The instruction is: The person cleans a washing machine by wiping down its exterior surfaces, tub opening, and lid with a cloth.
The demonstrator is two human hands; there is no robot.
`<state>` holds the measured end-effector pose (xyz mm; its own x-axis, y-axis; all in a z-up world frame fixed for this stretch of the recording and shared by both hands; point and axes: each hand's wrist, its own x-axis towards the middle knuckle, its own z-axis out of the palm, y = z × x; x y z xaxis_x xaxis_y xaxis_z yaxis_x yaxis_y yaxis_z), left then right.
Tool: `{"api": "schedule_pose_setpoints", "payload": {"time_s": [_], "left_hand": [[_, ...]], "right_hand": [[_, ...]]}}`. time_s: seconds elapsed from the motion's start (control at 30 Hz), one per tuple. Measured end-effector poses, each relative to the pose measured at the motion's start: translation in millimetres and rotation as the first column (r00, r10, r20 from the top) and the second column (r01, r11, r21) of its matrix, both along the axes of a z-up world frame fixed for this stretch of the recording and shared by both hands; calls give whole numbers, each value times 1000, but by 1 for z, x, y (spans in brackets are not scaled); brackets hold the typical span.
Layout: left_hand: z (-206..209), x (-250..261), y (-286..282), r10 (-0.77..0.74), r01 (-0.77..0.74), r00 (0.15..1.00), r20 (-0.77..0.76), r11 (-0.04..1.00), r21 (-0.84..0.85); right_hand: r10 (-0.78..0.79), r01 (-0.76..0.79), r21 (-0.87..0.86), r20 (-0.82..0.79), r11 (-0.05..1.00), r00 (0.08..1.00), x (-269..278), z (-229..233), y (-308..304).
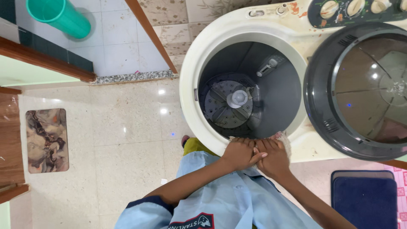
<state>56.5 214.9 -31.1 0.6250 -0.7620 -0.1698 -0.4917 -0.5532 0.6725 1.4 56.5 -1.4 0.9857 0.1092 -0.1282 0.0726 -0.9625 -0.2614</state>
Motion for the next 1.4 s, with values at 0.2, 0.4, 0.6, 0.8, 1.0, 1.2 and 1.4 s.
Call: {"api": "schedule_pose_setpoints", "payload": {"time_s": [0.2, 0.4, 0.6, 0.8, 1.0, 1.2, 1.4], "left_hand": [[5, 40, 127, 104, -40, 926, 363, 983, -180], [-13, 148, 213, 156, -106, 888, 432, 985, -138], [-18, 198, 205, 65, 50, 842, 535, 979, -198], [-32, 118, 121, -334, 381, 903, 272, 913, -144], [-43, 52, 48, -326, 365, 919, 223, 917, -161], [-31, 95, 118, -247, 326, 907, 341, 924, -199], [-18, 166, 180, -113, 261, 902, 417, 912, -317]], "right_hand": [[3, 0, 66, -41, 998, 999, 34, -10, 117], [36, -53, 85, 185, 995, 982, 143, -33, 213], [-92, 77, 178, 77, 981, 993, 169, -31, 217], [-287, 293, -74, 84, 953, 954, 38, -27, 163], [-294, 338, -125, 278, 933, 914, -13, -14, 102], [-251, 247, 57, 91, 967, 964, 32, -22, 145], [-141, 133, 331, -1, 934, 990, 113, -38, 189]]}}
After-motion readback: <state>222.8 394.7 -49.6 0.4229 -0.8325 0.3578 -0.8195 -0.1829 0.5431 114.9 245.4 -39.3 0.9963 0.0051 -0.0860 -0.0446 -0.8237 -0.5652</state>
